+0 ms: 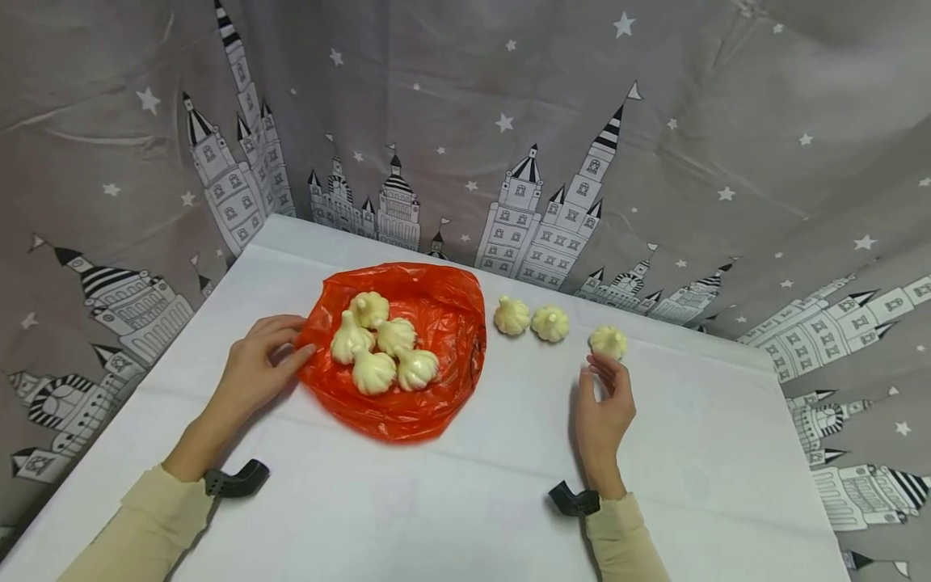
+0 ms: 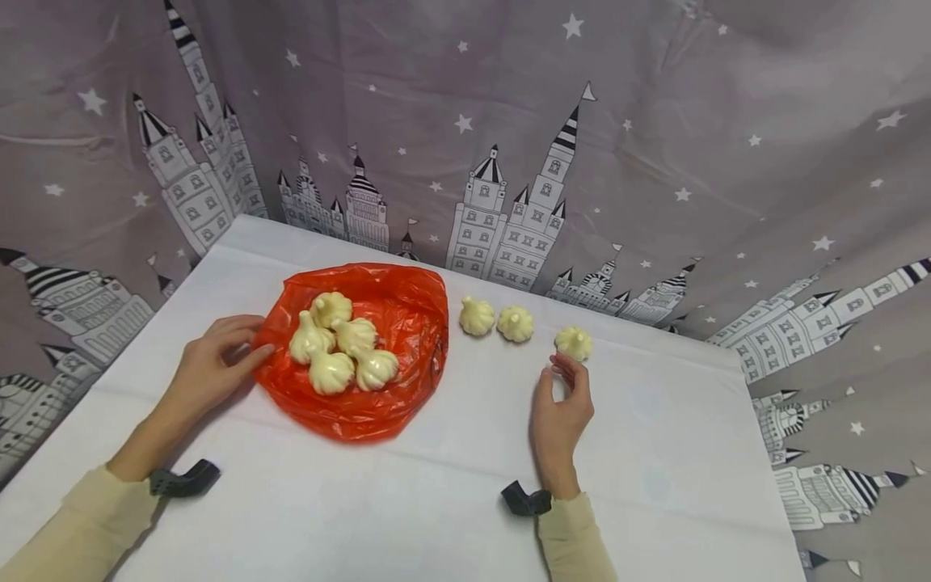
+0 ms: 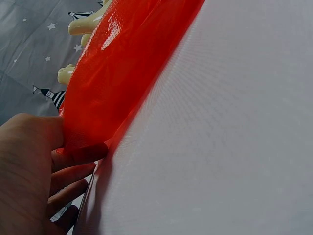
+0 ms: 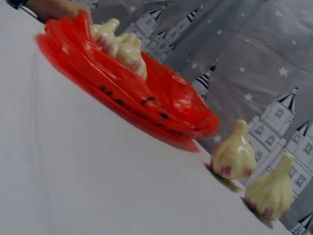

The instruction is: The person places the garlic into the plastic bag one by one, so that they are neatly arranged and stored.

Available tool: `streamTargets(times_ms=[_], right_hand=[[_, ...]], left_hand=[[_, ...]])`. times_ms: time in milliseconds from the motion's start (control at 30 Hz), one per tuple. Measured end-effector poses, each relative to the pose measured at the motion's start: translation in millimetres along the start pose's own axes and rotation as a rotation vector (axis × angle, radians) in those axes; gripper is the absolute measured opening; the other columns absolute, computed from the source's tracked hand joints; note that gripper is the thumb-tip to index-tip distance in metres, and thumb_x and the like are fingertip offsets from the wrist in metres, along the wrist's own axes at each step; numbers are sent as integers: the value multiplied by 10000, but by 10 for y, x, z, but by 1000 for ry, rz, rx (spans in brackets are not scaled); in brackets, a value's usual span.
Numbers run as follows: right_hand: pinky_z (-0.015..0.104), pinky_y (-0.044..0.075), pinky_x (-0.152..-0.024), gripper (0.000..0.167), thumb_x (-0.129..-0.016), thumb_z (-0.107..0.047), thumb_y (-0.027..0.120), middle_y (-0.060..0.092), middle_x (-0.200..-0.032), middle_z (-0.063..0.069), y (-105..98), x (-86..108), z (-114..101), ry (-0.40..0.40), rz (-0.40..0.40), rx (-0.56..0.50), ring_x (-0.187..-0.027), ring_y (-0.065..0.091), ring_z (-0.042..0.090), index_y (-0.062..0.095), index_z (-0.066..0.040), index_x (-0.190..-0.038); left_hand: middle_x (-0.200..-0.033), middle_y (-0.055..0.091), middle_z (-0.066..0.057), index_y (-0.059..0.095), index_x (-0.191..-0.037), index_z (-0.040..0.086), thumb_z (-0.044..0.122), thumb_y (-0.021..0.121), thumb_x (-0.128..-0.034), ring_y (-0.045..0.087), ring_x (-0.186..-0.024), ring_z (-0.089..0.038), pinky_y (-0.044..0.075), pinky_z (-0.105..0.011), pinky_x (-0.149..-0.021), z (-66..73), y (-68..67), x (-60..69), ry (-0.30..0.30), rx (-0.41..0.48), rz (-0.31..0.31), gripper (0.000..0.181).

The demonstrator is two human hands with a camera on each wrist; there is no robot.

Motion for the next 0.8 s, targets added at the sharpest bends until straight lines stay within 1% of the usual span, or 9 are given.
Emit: streamTargets(times_ms=[67,200,300,433,533,600,667,800], right_hand=[[444,520,-1000,277,-932,171,614,696,-1155,344,-61,-21,43,13,12,5,-1051,642,493,635,173,-1208],[483,511,-1015,289,-937,164,602,696,-1176,329,-159,-52,110,42,21,43,-1065,644,466,636,162,-1224],[487,504,-1022,289,-939,161,600,694,-1177,330,-241,-89,145,55,30,67,-1074,645,486,634,162,-1226],[439,506,-1020,293,-952,141,608,698,-1181,320,-385,-153,272,72,64,107,-1076,653,463,634,144,-1244],[381,518,-998,298,-970,101,620,710,-1197,279,-473,-190,444,98,85,140,-1070,663,395,641,107,-1268],[350,521,-986,305,-981,63,633,716,-1214,245,-500,-209,554,114,74,160,-1072,669,346,645,78,-1286],[323,520,-981,314,-983,31,647,720,-1224,226,-506,-225,620,125,55,175,-1066,673,314,649,55,-1296],[317,486,-1001,372,-966,-22,700,715,-1250,183,-512,-238,680,145,18,202,-1095,665,261,633,19,-1330]], left_hand=[[-1394,649,-188,775,-1018,24,203,757,-984,518,-1369,-388,270,59,-938,-12,-10,19,-1,0,2,183],[-1387,652,-192,772,-996,29,194,762,-979,520,-1363,-392,264,67,-928,-44,-27,79,-8,1,12,167],[-1377,658,-193,768,-970,36,177,767,-973,527,-1354,-393,261,72,-921,-55,-19,97,-3,2,19,142],[-1381,654,-189,768,-976,38,195,764,-979,525,-1358,-390,265,71,-922,-51,1,69,5,8,12,156],[-1383,654,-191,770,-983,36,201,764,-980,522,-1361,-394,258,70,-922,-44,2,48,10,4,8,166],[-1380,657,-193,771,-981,33,194,767,-976,523,-1358,-395,252,72,-920,-37,-4,35,14,0,11,161],[-1377,658,-195,771,-977,31,185,768,-974,525,-1355,-396,251,74,-919,-29,-8,22,18,0,16,154],[-1377,656,-194,769,-971,33,193,764,-979,524,-1354,-393,267,73,-913,-11,4,-9,21,14,9,160]])
Point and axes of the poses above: each hand's wrist, its own x-axis away from the middle knuckle, its own y-axis out of the palm, z = x × y, the point moved 4 cm from there along -x, towards the middle knuckle
